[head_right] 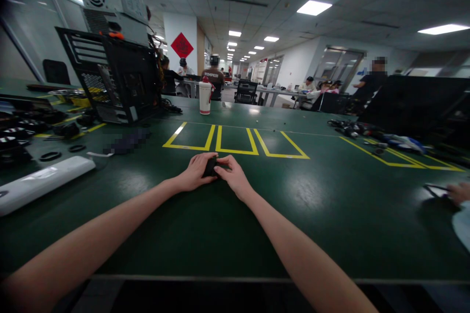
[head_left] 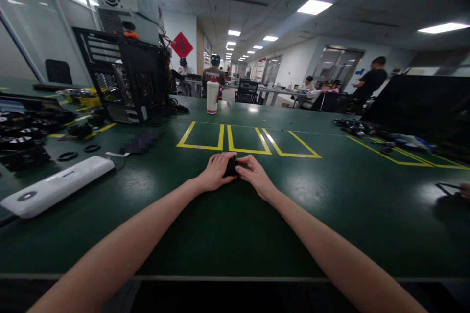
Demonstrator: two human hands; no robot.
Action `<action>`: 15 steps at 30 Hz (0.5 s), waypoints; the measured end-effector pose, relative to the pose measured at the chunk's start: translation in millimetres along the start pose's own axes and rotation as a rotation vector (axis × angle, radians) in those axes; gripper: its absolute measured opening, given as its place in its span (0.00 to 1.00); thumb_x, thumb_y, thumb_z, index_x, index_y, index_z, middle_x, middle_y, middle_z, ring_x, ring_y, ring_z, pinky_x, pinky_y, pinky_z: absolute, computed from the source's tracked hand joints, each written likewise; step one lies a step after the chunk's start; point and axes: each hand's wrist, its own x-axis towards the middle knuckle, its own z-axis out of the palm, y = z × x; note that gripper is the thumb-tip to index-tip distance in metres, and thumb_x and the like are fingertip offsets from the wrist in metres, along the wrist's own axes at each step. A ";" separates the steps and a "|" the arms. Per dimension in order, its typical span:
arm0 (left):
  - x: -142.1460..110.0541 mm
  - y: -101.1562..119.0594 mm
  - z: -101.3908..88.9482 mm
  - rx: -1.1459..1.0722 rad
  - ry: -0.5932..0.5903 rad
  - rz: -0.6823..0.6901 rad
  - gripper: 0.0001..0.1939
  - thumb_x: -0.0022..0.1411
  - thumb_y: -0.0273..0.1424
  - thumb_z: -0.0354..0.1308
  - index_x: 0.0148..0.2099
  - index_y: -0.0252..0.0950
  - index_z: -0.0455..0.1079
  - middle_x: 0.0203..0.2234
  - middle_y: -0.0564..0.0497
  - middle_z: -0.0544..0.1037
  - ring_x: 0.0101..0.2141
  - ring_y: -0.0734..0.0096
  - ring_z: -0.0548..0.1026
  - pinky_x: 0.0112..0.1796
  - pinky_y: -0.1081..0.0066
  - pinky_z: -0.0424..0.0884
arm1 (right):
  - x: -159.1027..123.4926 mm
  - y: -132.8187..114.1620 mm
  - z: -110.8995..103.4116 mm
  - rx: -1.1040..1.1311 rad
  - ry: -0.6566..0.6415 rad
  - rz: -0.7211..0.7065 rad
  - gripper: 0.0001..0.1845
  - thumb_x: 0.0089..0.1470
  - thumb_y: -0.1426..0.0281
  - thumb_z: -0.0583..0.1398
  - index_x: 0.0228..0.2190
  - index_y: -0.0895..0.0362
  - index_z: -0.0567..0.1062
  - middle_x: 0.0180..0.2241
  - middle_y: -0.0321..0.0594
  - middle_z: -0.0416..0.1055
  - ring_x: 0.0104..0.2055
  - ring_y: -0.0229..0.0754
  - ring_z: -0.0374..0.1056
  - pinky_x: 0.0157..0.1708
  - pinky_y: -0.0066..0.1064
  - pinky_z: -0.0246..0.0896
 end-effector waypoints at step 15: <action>-0.1 -1.0 1.6 0.004 0.001 0.002 0.30 0.52 0.33 0.54 0.55 0.40 0.45 0.49 0.46 0.60 0.51 0.59 0.59 0.51 0.56 0.51 | 4.0 2.8 -3.6 0.013 -0.032 -0.041 0.16 0.41 0.68 0.62 0.34 0.54 0.64 0.38 0.36 0.65 0.43 0.38 0.62 0.46 0.36 0.58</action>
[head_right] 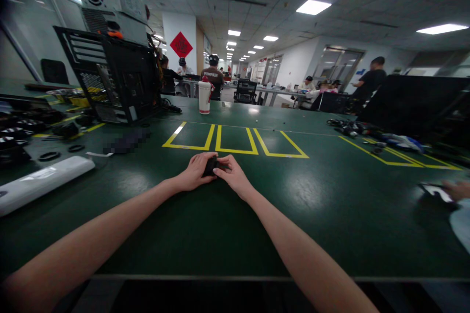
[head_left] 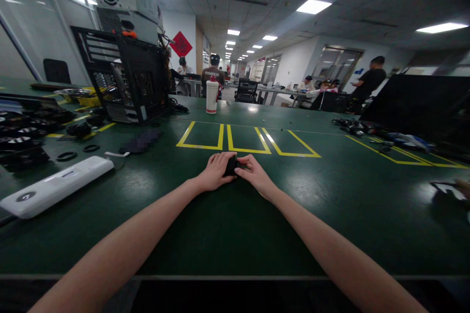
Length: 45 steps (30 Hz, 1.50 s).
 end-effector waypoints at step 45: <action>0.5 -1.3 0.9 -0.001 0.003 -0.001 0.31 0.52 0.34 0.55 0.55 0.39 0.45 0.49 0.45 0.60 0.51 0.59 0.59 0.51 0.56 0.51 | 0.2 -3.0 2.3 -0.023 0.044 0.026 0.15 0.45 0.70 0.59 0.38 0.54 0.65 0.41 0.38 0.63 0.43 0.38 0.63 0.46 0.37 0.57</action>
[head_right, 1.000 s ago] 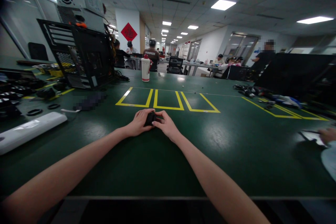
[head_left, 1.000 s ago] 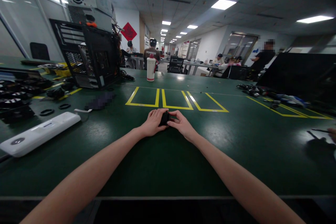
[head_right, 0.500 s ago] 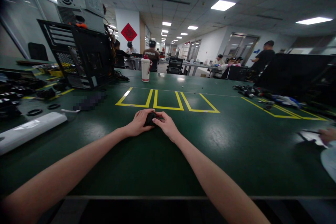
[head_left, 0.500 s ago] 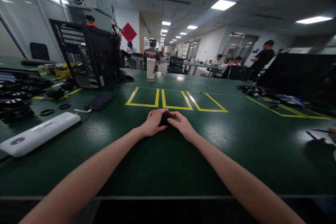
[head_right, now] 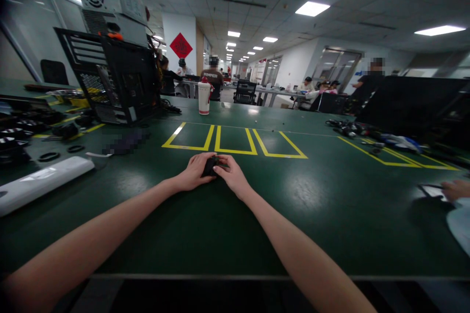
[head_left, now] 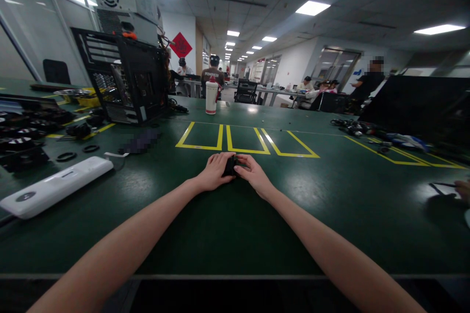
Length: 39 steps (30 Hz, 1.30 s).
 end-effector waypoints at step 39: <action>0.3 2.8 -2.3 -0.003 -0.009 -0.011 0.31 0.52 0.32 0.55 0.55 0.40 0.45 0.49 0.45 0.60 0.50 0.59 0.59 0.51 0.55 0.51 | -2.2 -1.5 -0.9 0.089 -0.085 -0.024 0.18 0.42 0.72 0.60 0.39 0.54 0.65 0.43 0.37 0.64 0.47 0.40 0.62 0.49 0.37 0.55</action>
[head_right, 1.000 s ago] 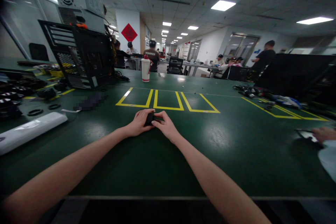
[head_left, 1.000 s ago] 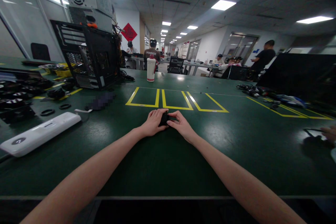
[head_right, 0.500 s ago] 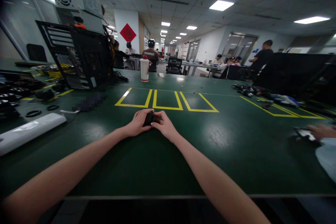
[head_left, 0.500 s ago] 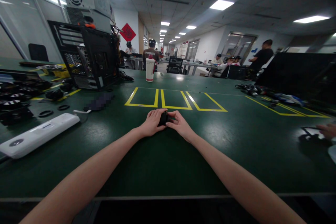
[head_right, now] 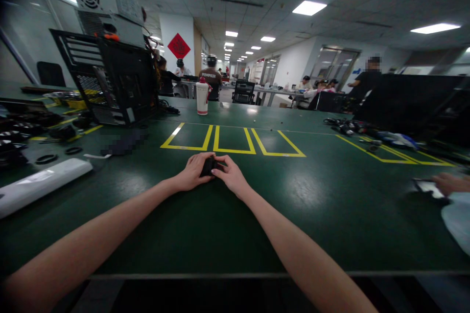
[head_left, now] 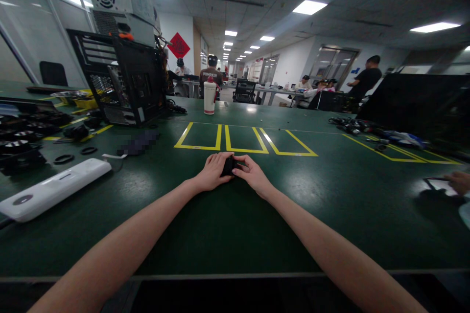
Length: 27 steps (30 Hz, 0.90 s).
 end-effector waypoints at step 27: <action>0.5 -2.4 2.5 -0.005 0.006 0.007 0.31 0.52 0.34 0.55 0.55 0.40 0.45 0.50 0.46 0.59 0.51 0.60 0.58 0.51 0.55 0.51 | -2.0 -3.4 2.8 -0.095 0.098 0.012 0.12 0.44 0.68 0.59 0.34 0.54 0.66 0.39 0.38 0.64 0.46 0.39 0.61 0.48 0.38 0.55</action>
